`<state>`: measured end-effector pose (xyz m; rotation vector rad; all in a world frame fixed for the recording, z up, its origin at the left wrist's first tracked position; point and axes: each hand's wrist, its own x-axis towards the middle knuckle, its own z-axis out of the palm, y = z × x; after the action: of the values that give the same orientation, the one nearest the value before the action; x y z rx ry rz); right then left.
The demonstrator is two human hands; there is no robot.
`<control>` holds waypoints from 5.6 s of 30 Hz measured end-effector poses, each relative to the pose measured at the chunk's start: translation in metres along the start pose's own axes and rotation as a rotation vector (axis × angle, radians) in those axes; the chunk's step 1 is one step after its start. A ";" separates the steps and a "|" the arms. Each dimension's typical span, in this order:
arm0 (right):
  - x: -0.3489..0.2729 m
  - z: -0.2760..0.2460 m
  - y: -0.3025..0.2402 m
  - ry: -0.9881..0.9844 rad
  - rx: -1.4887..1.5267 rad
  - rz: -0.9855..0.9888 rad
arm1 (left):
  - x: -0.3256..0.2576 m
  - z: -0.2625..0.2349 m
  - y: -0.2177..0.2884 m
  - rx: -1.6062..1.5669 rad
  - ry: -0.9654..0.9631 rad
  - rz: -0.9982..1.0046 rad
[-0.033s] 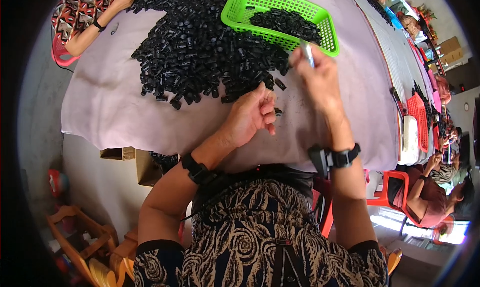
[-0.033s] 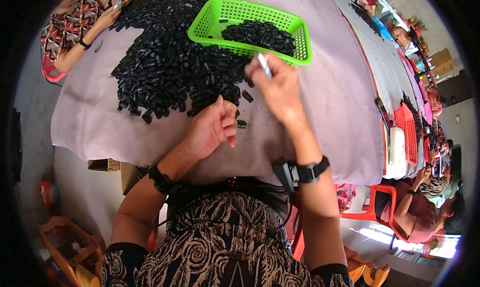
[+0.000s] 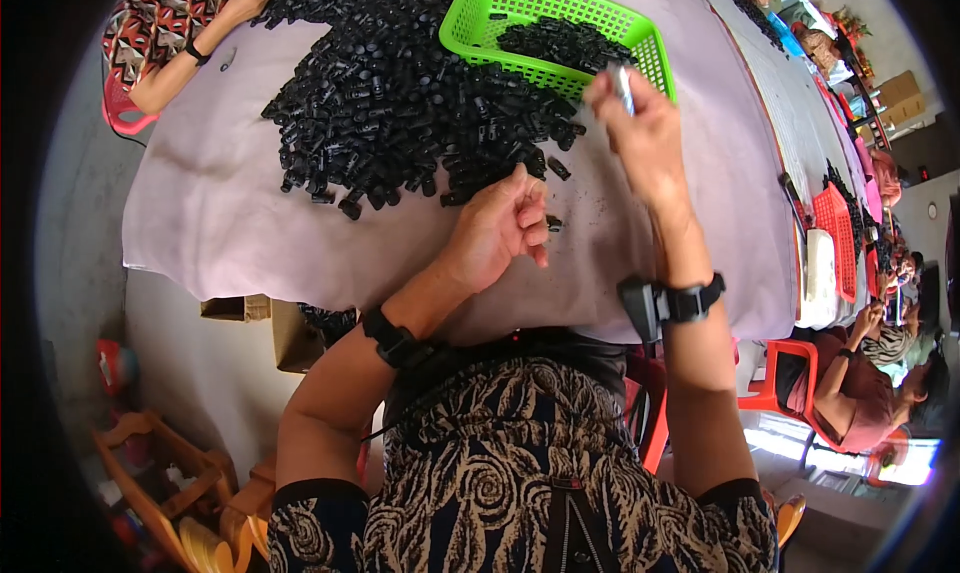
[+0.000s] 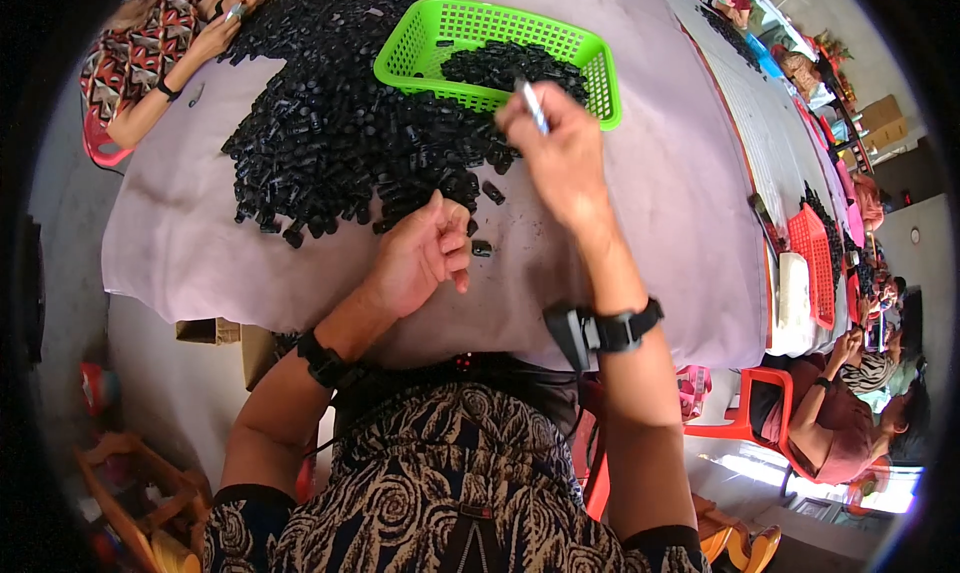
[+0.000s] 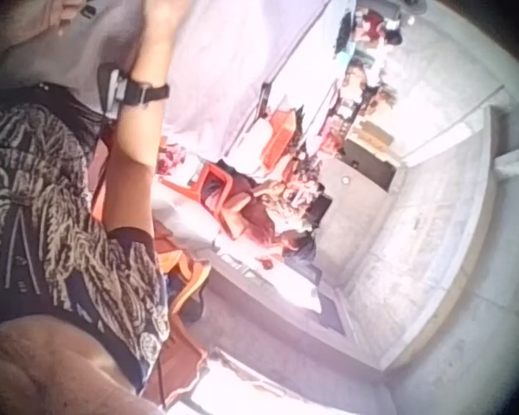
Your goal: Applying adhesive or white tape to small black plastic components as part of a manufacturing assembly process.
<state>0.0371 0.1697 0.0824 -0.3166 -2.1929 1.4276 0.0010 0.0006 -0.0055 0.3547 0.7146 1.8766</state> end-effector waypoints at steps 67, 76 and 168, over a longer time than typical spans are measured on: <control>-0.073 0.023 0.054 -0.137 0.270 0.045 | 0.003 -0.007 0.000 0.141 0.083 0.076; -0.075 0.023 0.054 -0.145 0.256 0.004 | 0.002 -0.005 0.002 0.110 0.055 0.015; -0.078 0.019 0.058 -0.133 0.291 0.144 | 0.002 -0.001 -0.005 0.075 -0.053 -0.038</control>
<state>0.0888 0.1445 0.0024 -0.2873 -2.0593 1.8686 0.0034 0.0038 -0.0095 0.4344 0.7524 1.8013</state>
